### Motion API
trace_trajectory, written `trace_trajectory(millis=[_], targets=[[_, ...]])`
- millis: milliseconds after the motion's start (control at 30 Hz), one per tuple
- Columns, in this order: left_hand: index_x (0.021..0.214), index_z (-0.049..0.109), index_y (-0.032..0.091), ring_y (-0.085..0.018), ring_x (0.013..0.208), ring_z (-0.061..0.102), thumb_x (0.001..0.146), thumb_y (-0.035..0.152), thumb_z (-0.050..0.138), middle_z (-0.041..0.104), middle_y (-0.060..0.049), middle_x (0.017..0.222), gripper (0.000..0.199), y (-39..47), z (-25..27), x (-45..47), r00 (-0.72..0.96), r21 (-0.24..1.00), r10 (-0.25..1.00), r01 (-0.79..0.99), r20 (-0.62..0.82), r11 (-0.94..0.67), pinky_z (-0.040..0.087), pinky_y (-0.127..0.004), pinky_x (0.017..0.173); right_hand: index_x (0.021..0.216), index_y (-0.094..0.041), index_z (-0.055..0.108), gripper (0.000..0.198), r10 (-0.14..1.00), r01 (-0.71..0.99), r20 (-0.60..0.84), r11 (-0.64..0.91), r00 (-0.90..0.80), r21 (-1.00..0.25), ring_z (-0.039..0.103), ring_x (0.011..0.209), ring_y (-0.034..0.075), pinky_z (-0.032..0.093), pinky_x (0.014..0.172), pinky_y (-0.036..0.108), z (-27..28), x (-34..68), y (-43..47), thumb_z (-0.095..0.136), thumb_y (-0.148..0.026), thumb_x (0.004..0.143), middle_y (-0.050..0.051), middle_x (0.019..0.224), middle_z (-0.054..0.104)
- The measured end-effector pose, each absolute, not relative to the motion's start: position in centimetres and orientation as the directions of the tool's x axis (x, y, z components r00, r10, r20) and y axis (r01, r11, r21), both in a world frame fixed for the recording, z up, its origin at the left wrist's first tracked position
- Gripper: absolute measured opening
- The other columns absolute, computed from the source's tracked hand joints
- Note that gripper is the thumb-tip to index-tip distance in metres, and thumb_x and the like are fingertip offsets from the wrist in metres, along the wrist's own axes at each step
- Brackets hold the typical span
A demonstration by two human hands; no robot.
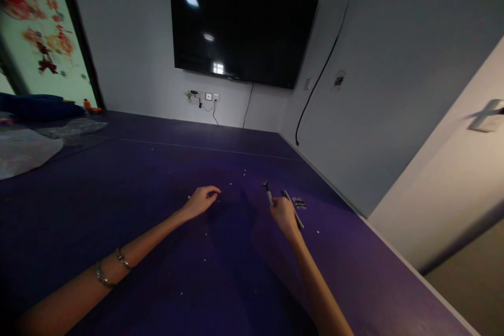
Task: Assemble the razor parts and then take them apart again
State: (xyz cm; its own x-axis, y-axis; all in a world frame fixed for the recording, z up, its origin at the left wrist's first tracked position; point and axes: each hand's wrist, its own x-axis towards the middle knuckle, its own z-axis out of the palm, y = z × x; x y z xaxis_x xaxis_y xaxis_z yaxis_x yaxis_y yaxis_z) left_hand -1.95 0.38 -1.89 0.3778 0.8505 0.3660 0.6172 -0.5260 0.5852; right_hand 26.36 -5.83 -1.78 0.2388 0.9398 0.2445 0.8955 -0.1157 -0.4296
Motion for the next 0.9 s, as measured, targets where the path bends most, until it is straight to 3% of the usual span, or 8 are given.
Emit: trace_trajectory(millis=[133, 200, 300, 500, 733, 900], targets=[[0.083, 0.067, 0.012, -0.015, 0.074, 0.063, 0.080, 0.020, 0.047, 0.069, -0.009, 0.084, 0.022, -0.3, -2.5, 3.5, 0.448, 0.728, 0.858, 0.496, 0.251, -0.472, 0.047, -0.025, 0.069, 0.082, -0.017, 0.070, 0.024, 0.938, 0.932, 0.324, 0.004, 0.122, -0.363, 0.062, 0.070, 0.018, 0.036, 0.056, 0.020, -0.6, 22.4, -6.6, 0.047, -0.020, 0.077, 0.006, 0.075, 0.068], [0.081, 0.066, 0.010, -0.014, 0.059, 0.061, 0.083, 0.028, 0.043, 0.068, -0.010, 0.076, 0.029, -0.2, -2.8, 5.1, 0.427, 0.804, 0.894, 0.479, 0.137, -0.352, 0.045, -0.023, 0.054, 0.083, -0.017, 0.070, 0.024, 0.931, 0.946, 0.356, 0.037, 0.085, -0.321, 0.061, 0.071, 0.017, 0.037, 0.058, 0.021, -0.3, 20.6, -7.1, 0.046, -0.016, 0.077, 0.007, 0.079, 0.067], [0.076, 0.065, 0.010, -0.013, 0.049, 0.057, 0.084, 0.042, 0.041, 0.066, -0.009, 0.068, 0.041, -0.2, -2.5, 6.2, 0.385, 0.849, 0.922, 0.471, 0.045, -0.238, 0.040, -0.022, 0.045, 0.085, -0.016, 0.068, 0.025, 0.932, 0.952, 0.362, 0.096, 0.016, -0.290, 0.060, 0.076, 0.016, 0.039, 0.065, 0.021, -0.3, 18.4, -7.7, 0.044, -0.012, 0.078, 0.008, 0.085, 0.065], [0.059, 0.064, 0.012, -0.017, 0.055, 0.059, 0.079, 0.051, 0.046, 0.062, -0.010, 0.055, 0.047, -0.6, -0.5, 5.3, 0.367, 0.668, 0.908, 0.627, 0.200, -0.401, 0.035, -0.023, 0.049, 0.099, -0.012, 0.063, 0.030, 0.928, 0.966, 0.369, 0.135, -0.046, -0.220, 0.056, 0.090, 0.021, 0.042, 0.080, 0.027, -0.8, 16.0, -8.5, 0.041, -0.006, 0.078, 0.013, 0.095, 0.060], [0.055, 0.063, 0.013, -0.014, 0.051, 0.056, 0.076, 0.042, 0.051, 0.055, -0.004, 0.045, 0.038, 0.2, 0.3, 4.4, 0.323, 0.651, 0.940, 0.692, 0.107, -0.312, 0.034, -0.021, 0.047, 0.106, -0.011, 0.059, 0.035, 0.915, 0.973, 0.390, 0.176, -0.105, -0.152, 0.053, 0.090, 0.022, 0.044, 0.078, 0.031, -0.7, 14.0, -9.2, 0.036, -0.003, 0.080, 0.016, 0.099, 0.058], [0.057, 0.064, 0.011, -0.012, 0.041, 0.051, 0.077, 0.036, 0.047, 0.055, -0.004, 0.045, 0.036, 1.6, 0.4, 3.0, 0.320, 0.644, 0.947, 0.725, 0.003, -0.246, 0.037, -0.021, 0.044, 0.093, -0.014, 0.065, 0.026, 0.912, 0.957, 0.386, 0.224, -0.139, -0.185, 0.057, 0.087, 0.020, 0.042, 0.080, 0.028, 0.2, 14.1, -9.6, 0.041, -0.020, 0.086, 0.012, 0.090, 0.061]])
